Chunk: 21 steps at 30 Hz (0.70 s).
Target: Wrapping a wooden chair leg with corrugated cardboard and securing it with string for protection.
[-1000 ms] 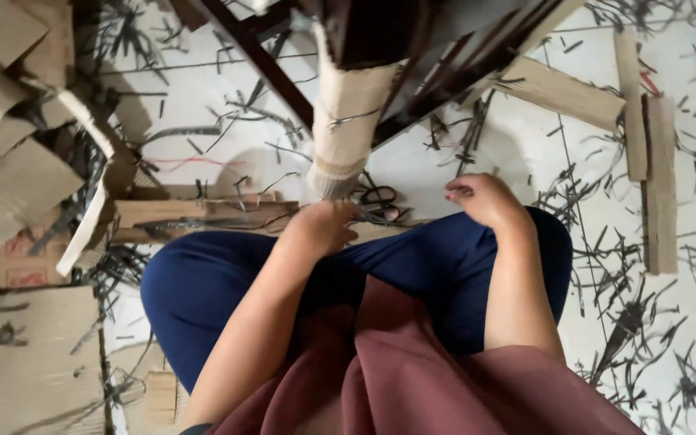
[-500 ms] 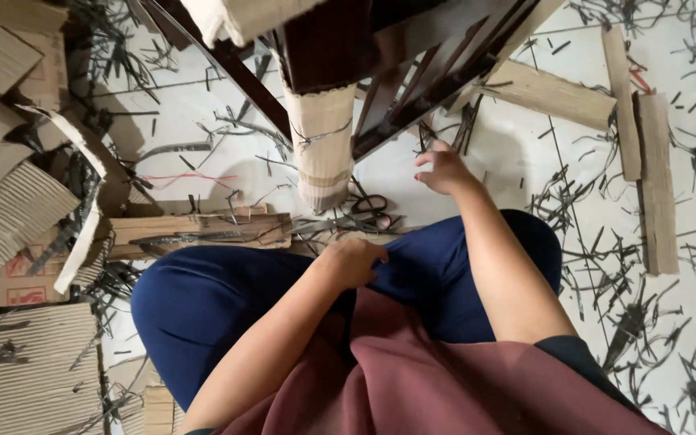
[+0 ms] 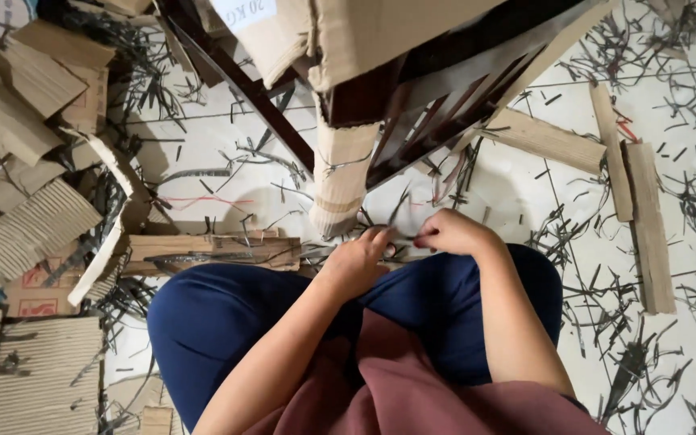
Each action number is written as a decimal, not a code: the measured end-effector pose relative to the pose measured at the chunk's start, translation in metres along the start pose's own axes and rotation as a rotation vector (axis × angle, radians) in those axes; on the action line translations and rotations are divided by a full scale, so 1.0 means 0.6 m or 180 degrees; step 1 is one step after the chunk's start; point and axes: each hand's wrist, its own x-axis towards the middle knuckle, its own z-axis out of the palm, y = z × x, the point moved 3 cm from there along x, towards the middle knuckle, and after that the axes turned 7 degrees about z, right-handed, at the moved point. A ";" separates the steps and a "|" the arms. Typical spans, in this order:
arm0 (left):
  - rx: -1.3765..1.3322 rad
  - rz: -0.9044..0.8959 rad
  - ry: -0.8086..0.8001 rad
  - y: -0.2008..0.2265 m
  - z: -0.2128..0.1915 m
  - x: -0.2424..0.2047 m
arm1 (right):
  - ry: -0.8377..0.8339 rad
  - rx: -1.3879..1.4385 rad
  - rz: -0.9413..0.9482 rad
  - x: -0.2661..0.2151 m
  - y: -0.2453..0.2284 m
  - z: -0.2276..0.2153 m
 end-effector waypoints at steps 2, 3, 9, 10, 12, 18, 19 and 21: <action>-0.0308 0.0090 0.0181 0.028 -0.027 -0.002 | -0.0051 0.0306 -0.0420 -0.038 -0.028 0.006; -0.0593 0.0186 0.0390 0.041 -0.045 -0.001 | -0.0071 0.0603 -0.0860 -0.057 -0.047 0.004; -0.1726 -0.0513 0.1427 0.032 -0.052 -0.003 | 0.0792 0.2795 -0.1630 -0.061 -0.038 -0.017; -0.1724 -0.0528 0.1440 0.027 -0.051 -0.002 | 0.0774 0.2789 -0.1638 -0.064 -0.036 -0.016; -0.3598 -0.0320 0.1639 0.014 -0.048 0.003 | 0.0834 0.3122 -0.1814 -0.067 -0.033 -0.023; -0.3813 -0.0377 0.1564 0.009 -0.040 0.010 | 0.1271 0.3397 -0.1726 -0.058 -0.051 0.037; -0.3819 -0.0387 0.1556 0.011 -0.041 0.008 | 0.1268 0.3402 -0.1713 -0.062 -0.057 0.036; -0.3564 -0.0382 0.1494 0.016 -0.047 0.004 | 0.1515 0.3198 -0.1746 -0.072 -0.073 0.029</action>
